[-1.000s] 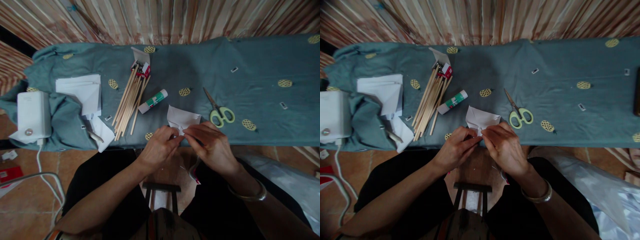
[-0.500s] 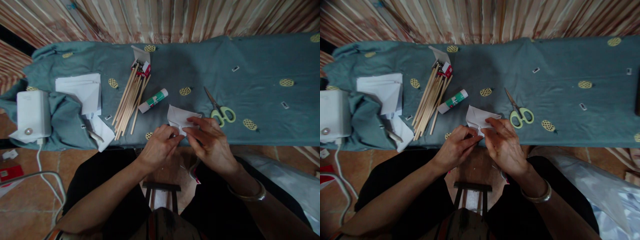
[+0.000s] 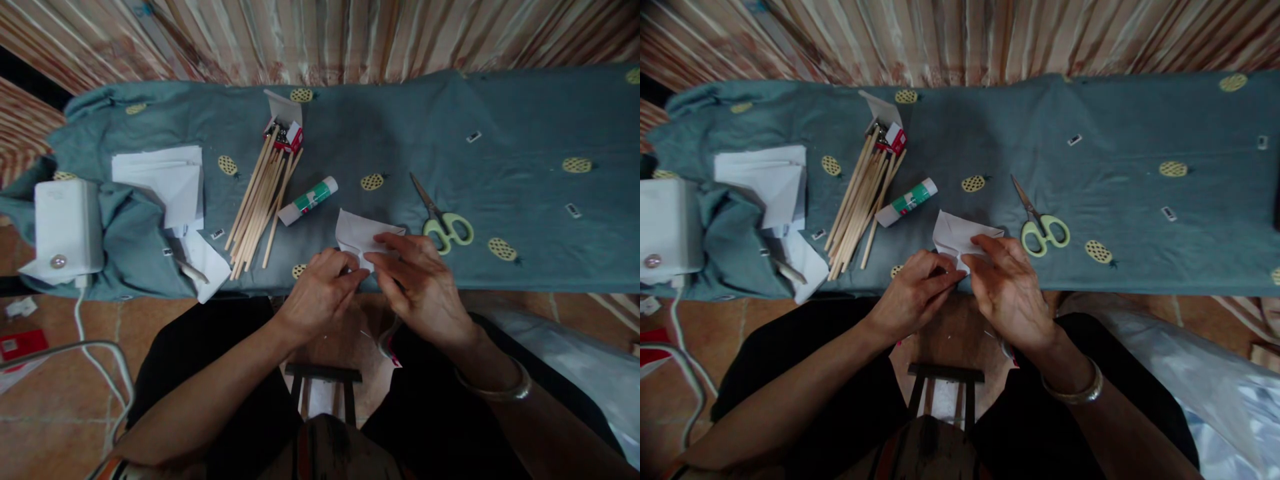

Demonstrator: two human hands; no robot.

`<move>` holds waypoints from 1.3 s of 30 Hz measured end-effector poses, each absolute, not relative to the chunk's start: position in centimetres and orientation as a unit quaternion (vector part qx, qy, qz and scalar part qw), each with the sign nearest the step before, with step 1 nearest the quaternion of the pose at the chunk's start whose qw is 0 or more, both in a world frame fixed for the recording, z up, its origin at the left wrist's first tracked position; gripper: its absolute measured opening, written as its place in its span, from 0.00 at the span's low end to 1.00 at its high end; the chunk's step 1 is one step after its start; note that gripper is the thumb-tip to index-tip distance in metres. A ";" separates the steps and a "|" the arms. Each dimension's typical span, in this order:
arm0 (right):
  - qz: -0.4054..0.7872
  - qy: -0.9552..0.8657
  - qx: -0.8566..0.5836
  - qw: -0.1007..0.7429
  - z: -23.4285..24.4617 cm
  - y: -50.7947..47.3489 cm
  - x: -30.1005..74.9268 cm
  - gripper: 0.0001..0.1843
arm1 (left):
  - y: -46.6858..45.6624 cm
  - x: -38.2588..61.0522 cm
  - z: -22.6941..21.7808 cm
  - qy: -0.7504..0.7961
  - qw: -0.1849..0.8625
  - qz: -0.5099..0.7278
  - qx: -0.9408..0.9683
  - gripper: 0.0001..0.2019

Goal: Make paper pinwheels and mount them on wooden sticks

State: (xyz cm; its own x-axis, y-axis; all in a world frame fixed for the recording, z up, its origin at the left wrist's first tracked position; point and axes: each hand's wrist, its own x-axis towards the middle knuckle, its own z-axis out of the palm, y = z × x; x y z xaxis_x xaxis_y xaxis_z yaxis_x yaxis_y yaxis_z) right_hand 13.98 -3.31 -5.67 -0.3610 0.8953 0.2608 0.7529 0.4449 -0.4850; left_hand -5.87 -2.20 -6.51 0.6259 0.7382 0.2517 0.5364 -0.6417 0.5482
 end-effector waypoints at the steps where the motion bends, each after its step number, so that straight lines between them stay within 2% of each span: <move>1: 0.143 -0.812 -0.507 0.250 -5.6 -3.3 14.0 0.17 | -2.2 -5.9 -6.5 0.365 0.217 0.234 0.875 0.13; 23: 0.131 -0.813 -0.510 0.246 -6.5 -3.3 13.0 0.26 | -2.2 -5.7 -6.3 0.366 0.223 0.242 0.871 0.11; 30: 0.101 -0.819 -0.496 0.270 -7.4 -3.6 12.2 0.20 | -2.1 -5.5 -5.8 0.375 0.218 0.212 0.876 0.10; 35: 0.121 -0.815 -0.508 0.252 -7.3 -3.7 12.8 0.22 | -2.0 -5.5 -5.7 0.380 0.209 0.198 0.879 0.10; 39: 0.154 -0.810 -0.491 0.282 -6.8 -3.1 13.8 0.24 | -2.1 -5.5 -5.9 0.379 0.190 0.212 0.880 0.11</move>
State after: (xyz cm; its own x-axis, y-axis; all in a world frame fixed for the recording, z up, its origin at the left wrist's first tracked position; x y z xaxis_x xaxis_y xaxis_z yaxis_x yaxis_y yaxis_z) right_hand 13.84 -3.12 -6.81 -0.3591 0.8819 0.3054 0.7090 0.4706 -0.5252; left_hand -5.54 -2.13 -5.93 0.6228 0.7480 0.2295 0.5863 -0.6404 0.4961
